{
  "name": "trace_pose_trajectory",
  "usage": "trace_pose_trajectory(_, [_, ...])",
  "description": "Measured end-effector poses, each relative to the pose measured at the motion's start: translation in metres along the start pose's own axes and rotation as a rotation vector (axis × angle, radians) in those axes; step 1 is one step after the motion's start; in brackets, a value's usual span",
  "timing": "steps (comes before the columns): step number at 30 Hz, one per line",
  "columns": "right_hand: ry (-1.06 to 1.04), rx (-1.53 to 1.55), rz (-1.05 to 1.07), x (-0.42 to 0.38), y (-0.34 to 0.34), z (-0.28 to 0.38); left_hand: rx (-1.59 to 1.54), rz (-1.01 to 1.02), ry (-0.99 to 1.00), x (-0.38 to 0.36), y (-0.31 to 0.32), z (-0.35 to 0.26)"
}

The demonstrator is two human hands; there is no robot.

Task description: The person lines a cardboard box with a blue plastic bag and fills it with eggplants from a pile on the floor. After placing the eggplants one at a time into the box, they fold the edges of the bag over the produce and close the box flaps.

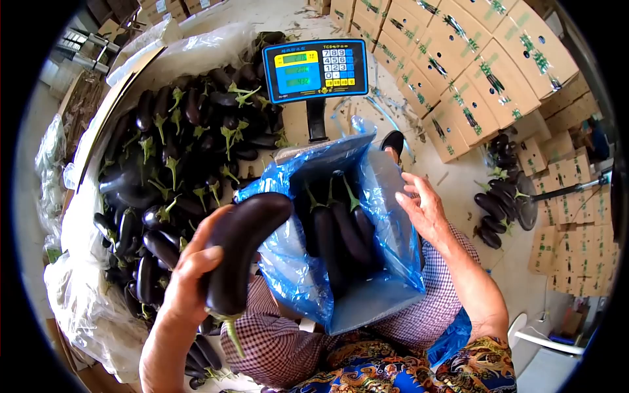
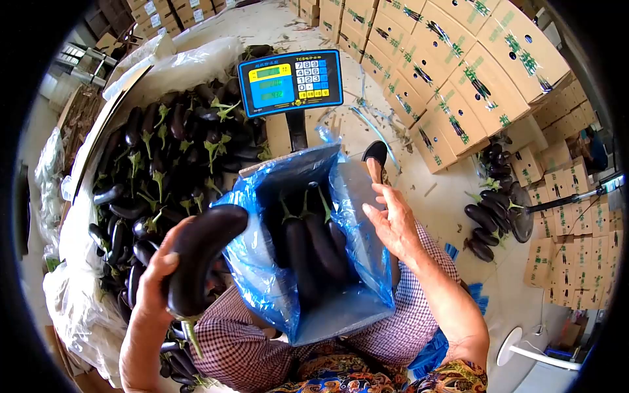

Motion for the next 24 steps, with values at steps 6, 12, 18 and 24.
trace_pose_trajectory(6, [-0.018,0.096,0.001,-0.001,-0.004,0.008,-0.052,0.033,-0.193,0.044,0.023,0.04])
trace_pose_trajectory(12, [-0.22,-0.206,-0.03,-0.004,0.003,0.007,-0.022,0.092,-0.127,0.084,0.041,0.079])
trace_pose_trajectory(18, [0.043,-0.101,0.177,0.003,0.005,-0.006,0.023,0.029,-0.252,0.102,0.066,0.093])
trace_pose_trajectory(24, [0.204,0.521,-0.178,0.015,-0.042,-0.02,0.044,-0.022,-0.073,0.132,0.07,0.12])
Point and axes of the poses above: each hand's wrist, its own x-axis towards the middle knuckle, its own y-axis out of the palm, z = x × y, the point moved 4 cm from there along x, towards the middle knuckle, and after that the axes turned 5 degrees about z, right-handed, at the moved point
